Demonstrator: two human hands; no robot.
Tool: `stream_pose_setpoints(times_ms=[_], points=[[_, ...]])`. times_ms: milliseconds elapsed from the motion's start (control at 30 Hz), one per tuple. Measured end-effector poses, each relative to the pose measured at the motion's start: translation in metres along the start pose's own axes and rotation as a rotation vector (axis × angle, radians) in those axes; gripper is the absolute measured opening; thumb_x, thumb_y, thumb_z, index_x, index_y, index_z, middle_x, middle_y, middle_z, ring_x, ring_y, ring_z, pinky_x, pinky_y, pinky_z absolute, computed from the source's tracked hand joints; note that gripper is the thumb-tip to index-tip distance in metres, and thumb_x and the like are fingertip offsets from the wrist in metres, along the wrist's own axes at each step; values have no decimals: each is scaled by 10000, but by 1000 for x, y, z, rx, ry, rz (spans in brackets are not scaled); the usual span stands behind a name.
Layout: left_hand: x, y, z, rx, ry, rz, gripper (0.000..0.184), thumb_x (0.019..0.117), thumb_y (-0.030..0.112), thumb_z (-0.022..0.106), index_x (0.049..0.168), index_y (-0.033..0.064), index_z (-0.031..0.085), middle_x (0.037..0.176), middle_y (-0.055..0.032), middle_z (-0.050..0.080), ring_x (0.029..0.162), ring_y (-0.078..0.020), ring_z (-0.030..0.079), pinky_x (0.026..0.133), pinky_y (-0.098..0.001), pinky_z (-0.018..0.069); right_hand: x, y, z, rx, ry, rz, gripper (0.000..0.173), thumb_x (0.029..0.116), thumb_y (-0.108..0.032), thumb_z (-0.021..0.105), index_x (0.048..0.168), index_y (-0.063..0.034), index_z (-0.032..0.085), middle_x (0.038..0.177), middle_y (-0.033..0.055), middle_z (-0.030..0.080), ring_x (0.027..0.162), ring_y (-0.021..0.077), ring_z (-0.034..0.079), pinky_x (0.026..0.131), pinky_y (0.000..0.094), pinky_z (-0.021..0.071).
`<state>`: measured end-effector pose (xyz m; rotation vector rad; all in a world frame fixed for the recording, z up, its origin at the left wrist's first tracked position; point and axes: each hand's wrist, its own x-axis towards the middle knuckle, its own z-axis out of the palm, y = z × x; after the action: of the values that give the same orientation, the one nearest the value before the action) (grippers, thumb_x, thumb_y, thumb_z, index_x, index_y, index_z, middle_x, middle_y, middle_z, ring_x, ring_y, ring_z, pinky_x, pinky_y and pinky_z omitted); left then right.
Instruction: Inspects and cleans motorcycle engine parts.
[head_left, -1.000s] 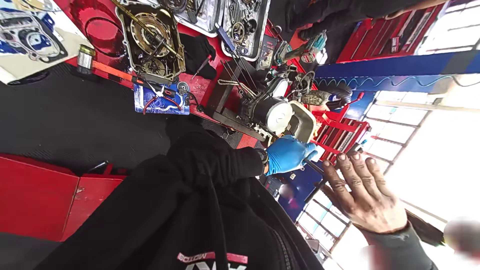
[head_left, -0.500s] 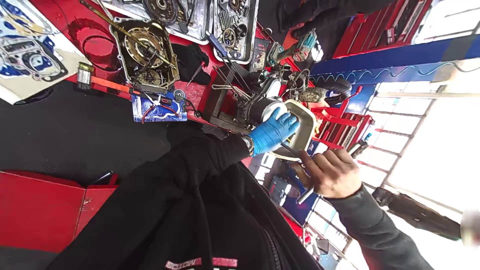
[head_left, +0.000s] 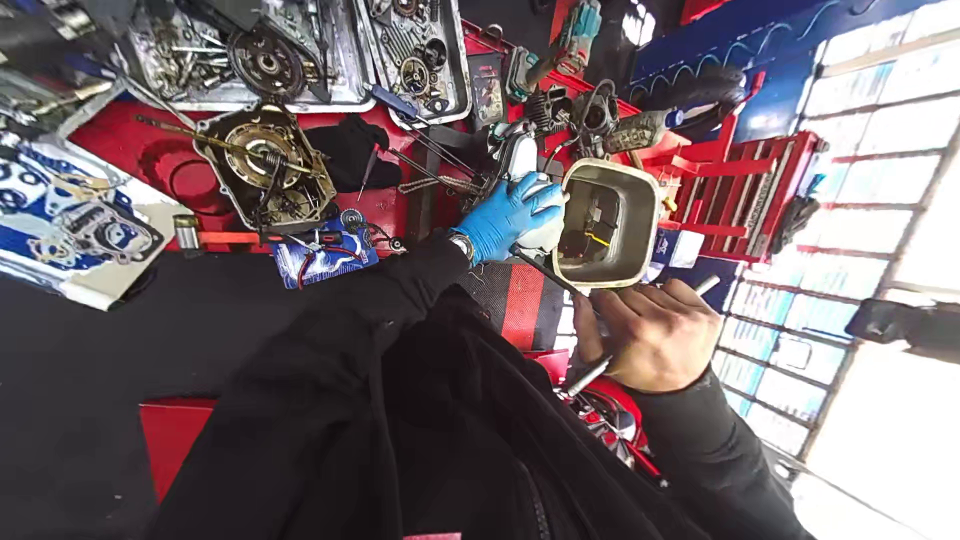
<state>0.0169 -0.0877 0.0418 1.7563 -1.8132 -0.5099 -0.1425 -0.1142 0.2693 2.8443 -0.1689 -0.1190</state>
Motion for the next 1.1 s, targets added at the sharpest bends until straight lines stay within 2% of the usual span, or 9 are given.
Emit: stream_pose_setpoints(times_ms=[233, 433, 533, 600, 700, 767, 800, 933, 1100], points=[[-1, 1, 11, 2, 76, -7, 1098, 605, 444, 906, 1576, 299, 416, 1702, -69, 262, 1550, -444, 193, 1125, -645, 372, 8, -24, 3, 49, 137, 335, 517, 1007, -435, 524, 625, -97, 607, 522, 65, 577, 502, 243, 581, 566, 444, 429], [-14, 27, -5, 63, 87, -26, 885, 819, 563, 775, 1532, 129, 482, 1656, -165, 335, 1538, -422, 258, 1195, -664, 249, -5, 20, 1, 173, 359, 7, 348, 1021, -332, 600, 904, -37, 743, 603, 98, 612, 547, 257, 560, 594, 424, 443], [-16, 67, -36, -49, 281, 134, 581, 923, 432, 674, 1393, 92, 634, 1366, -135, 661, 1308, -308, 594, 1150, -534, 397, 3, 23, -19, 227, 612, -35, 348, 996, -342, 638, 893, -28, 749, 546, 78, 537, 509, 223, 479, 588, 392, 401], [-8, 93, -67, -154, 392, 166, 363, 929, 296, 700, 1209, 66, 719, 974, -109, 750, 943, -266, 716, 887, -455, 550, 16, 25, -34, 221, 746, -12, 378, 976, -387, 674, 911, -24, 753, 543, 76, 508, 526, 230, 470, 625, 404, 406], [39, 94, -100, -210, 531, 82, 205, 852, 206, 727, 1042, 138, 760, 765, -49, 708, 714, -226, 700, 628, -477, 574, 37, 42, -70, 140, 832, 169, 550, 888, -477, 771, 1254, -71, 710, 997, 200, 680, 966, 363, 634, 941, 561, 462], [80, 84, -136, -63, 685, 25, 239, 922, 303, 659, 1110, 213, 777, 750, 7, 711, 659, -179, 682, 544, -445, 543, 37, 53, -91, 145, 836, 259, 759, 898, -424, 753, 1533, -114, 475, 1499, 271, 479, 1403, 440, 447, 1177, 665, 286], [96, 87, -164, 60, 735, -36, 227, 983, 375, 596, 1040, 215, 746, 709, 13, 677, 632, -180, 664, 519, -432, 518, 34, 54, -93, 191, 955, 243, 708, 903, -329, 760, 1518, -108, 487, 1521, 253, 465, 1422, 419, 436, 1187, 649, 300], [123, 170, -280, 414, 333, -516, 423, 1099, 391, 386, 1163, 76, 661, 1010, -161, 729, 1014, -356, 716, 804, -550, 553, 26, 34, -62, 478, 1186, 198, 354, 910, -213, 701, 1244, -98, 722, 850, 61, 688, 788, 183, 626, 757, 379, 516], [166, 190, -250, 664, 275, -597, 384, 1097, 283, 419, 1092, 4, 683, 1018, -184, 722, 934, -373, 721, 723, -533, 555, 40, 46, -9, 615, 1014, 178, 477, 978, -292, 662, 1372, -24, 647, 717, 87, 655, 631, 207, 601, 606, 360, 510]])
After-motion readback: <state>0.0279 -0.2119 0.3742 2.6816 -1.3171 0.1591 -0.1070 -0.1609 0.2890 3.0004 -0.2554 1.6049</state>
